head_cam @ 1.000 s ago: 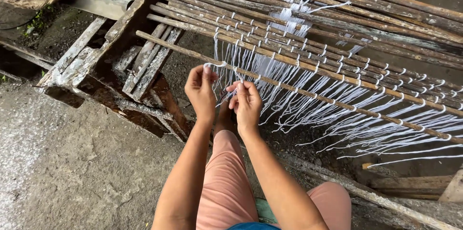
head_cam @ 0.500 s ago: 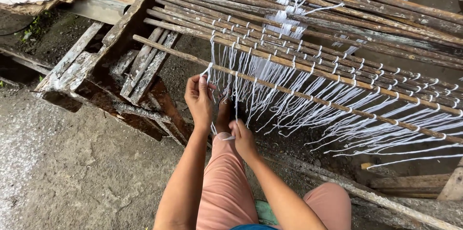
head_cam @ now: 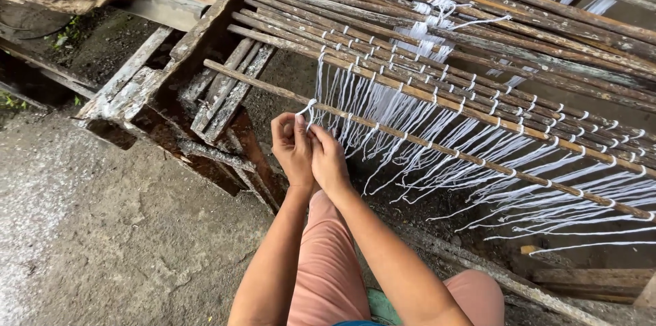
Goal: Manually looping and securing candle wicks onto a wooden frame in preparation for dipping.
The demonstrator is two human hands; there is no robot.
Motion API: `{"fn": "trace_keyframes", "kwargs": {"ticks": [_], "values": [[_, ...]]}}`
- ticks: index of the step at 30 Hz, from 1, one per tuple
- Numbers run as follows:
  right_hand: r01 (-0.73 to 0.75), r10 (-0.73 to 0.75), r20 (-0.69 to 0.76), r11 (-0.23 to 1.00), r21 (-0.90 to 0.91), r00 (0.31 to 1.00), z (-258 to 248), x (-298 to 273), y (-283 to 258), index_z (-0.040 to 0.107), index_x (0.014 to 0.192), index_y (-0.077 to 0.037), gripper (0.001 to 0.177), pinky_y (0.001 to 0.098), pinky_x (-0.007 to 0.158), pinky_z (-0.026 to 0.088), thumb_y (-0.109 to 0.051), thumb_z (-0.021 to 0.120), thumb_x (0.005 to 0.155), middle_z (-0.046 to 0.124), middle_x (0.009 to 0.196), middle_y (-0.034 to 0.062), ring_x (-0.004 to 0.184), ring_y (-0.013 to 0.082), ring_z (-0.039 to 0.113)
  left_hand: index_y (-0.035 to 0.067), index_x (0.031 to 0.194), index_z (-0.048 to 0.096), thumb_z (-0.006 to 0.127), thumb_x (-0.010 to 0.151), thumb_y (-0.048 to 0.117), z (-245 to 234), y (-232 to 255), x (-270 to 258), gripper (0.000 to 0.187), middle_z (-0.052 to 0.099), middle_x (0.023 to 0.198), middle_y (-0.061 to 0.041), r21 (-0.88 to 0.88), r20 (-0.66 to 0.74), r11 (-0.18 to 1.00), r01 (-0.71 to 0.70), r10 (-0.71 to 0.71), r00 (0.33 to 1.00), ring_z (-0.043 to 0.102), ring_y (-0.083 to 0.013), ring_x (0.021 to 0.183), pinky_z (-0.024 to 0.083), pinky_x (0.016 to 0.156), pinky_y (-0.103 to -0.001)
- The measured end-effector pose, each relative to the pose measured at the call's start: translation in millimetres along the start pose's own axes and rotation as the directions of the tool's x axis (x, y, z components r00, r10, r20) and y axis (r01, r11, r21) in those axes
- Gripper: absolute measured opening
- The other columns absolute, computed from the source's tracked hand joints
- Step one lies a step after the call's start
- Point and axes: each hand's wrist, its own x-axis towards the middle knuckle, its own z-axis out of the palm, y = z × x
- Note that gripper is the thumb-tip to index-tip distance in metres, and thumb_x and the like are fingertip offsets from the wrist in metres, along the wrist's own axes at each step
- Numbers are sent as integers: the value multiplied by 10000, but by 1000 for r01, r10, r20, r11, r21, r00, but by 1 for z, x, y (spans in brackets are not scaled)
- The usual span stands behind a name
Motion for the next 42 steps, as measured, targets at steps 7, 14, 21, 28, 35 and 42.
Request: {"fn": "trace_keyframes", "kwargs": {"ticks": [7, 14, 21, 28, 35, 42], "values": [[284, -131, -281, 727, 625, 951, 7, 3, -34, 733, 1224, -92, 286, 194, 496, 521, -121, 578, 984, 734, 908, 25, 545, 49, 582, 108, 990, 665, 661, 1026, 117, -20, 19, 16, 37, 689, 648, -82, 143, 24, 982, -120, 118, 993, 590, -104, 527, 466, 528, -253], [270, -33, -352, 709, 652, 935, 5, 1, -31, 702, 1110, -111, 203, 200, 345, 351, -233, 552, 1050, 752, 952, 99, 417, 84, 506, 96, 893, 665, 680, 1011, 98, -21, 20, 16, 120, 699, 678, -68, 146, 37, 976, -161, 157, 987, 622, -116, 602, 515, 609, -278], [255, -14, -335, 679, 688, 942, 3, 8, -32, 752, 1075, -107, 140, 160, 388, 412, -194, 670, 1003, 731, 855, 21, 493, 33, 516, 97, 796, 631, 679, 965, 59, -16, 31, 18, 180, 692, 642, -46, 175, 52, 961, -214, 208, 977, 665, -156, 605, 525, 648, -310], [94, 66, -125, 355, 930, 990, -8, -10, -38, 677, 1110, -68, 211, 132, 309, 265, -254, 599, 1051, 637, 830, 76, 444, 65, 439, 85, 834, 629, 672, 957, 81, -11, 29, 36, 130, 647, 621, -86, 185, -38, 973, -139, 149, 988, 617, -167, 605, 508, 665, -325], [-49, -9, 49, -22, 999, 999, -20, -9, -32, 613, 1154, -135, 150, 105, 384, 313, -241, 592, 1049, 609, 900, 25, 561, 50, 489, 62, 814, 619, 645, 916, 13, -1, 28, 41, 116, 628, 614, -68, 82, -53, 996, -30, 34, 998, 629, -131, 605, 493, 648, -294], [-46, -19, 47, 9, 999, 999, -15, -19, -19, 603, 1170, -148, 168, 115, 390, 347, -263, 585, 1049, 598, 926, 45, 581, 68, 496, 65, 830, 625, 639, 958, 29, -8, 17, 34, 134, 647, 660, -82, 63, -66, 998, 11, -7, 998, 650, -136, 636, 514, 676, -304]]}}
